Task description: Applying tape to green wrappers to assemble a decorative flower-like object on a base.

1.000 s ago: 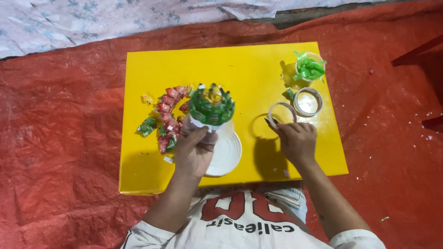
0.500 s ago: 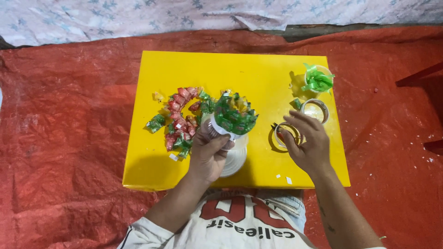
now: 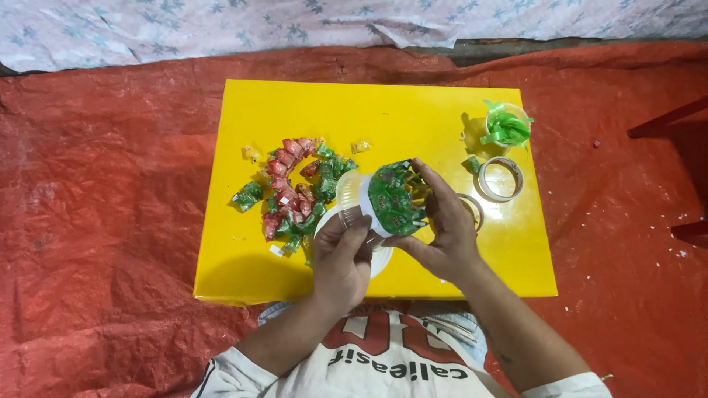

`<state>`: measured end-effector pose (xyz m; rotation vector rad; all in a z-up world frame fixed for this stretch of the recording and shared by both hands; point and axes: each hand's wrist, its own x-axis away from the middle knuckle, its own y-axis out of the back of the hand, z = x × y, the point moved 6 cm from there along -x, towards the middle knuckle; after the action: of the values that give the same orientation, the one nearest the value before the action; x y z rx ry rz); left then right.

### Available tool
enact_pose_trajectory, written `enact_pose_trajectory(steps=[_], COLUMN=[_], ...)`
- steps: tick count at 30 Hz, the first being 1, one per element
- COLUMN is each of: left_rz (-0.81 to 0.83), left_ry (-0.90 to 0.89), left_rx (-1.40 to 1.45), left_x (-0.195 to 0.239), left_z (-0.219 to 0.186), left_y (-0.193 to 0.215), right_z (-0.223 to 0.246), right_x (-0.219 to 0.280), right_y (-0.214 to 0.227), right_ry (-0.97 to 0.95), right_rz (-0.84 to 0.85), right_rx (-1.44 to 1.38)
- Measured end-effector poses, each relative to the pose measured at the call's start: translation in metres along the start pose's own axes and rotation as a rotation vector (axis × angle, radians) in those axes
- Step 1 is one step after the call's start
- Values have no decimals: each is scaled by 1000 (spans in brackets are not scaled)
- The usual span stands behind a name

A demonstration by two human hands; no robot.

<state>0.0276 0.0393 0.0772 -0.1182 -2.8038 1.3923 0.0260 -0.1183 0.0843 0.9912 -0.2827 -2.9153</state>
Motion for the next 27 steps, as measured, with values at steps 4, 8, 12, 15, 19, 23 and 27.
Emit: enact_pose_trajectory(steps=[4,8,12,15,19,23,27], left_rz=[13,81,113,125,161,212,176], left_ry=[-34,-65,-23,-4,3,-74,-127], left_rx=[-83,-195,-271,-329,-357,-440,-401], left_x=[3,5,4,1,2,4,0], left_z=[18,20,24,19,9,2,26], left_y=[12,5,0,-6,-15,-20,14], right_z=[7,10,2,-4,-9,-8,6], right_x=[11,18,25,30,36,38,24], right_y=[-7,-6,-4,-1,-1,-4,-2], right_ry=[42,36,-23,-65,-105,-201,-253], right_rz=[-68,-149,-200,-214,-236,-254,-70], right_rx=[74,92,55,41,15,0,165])
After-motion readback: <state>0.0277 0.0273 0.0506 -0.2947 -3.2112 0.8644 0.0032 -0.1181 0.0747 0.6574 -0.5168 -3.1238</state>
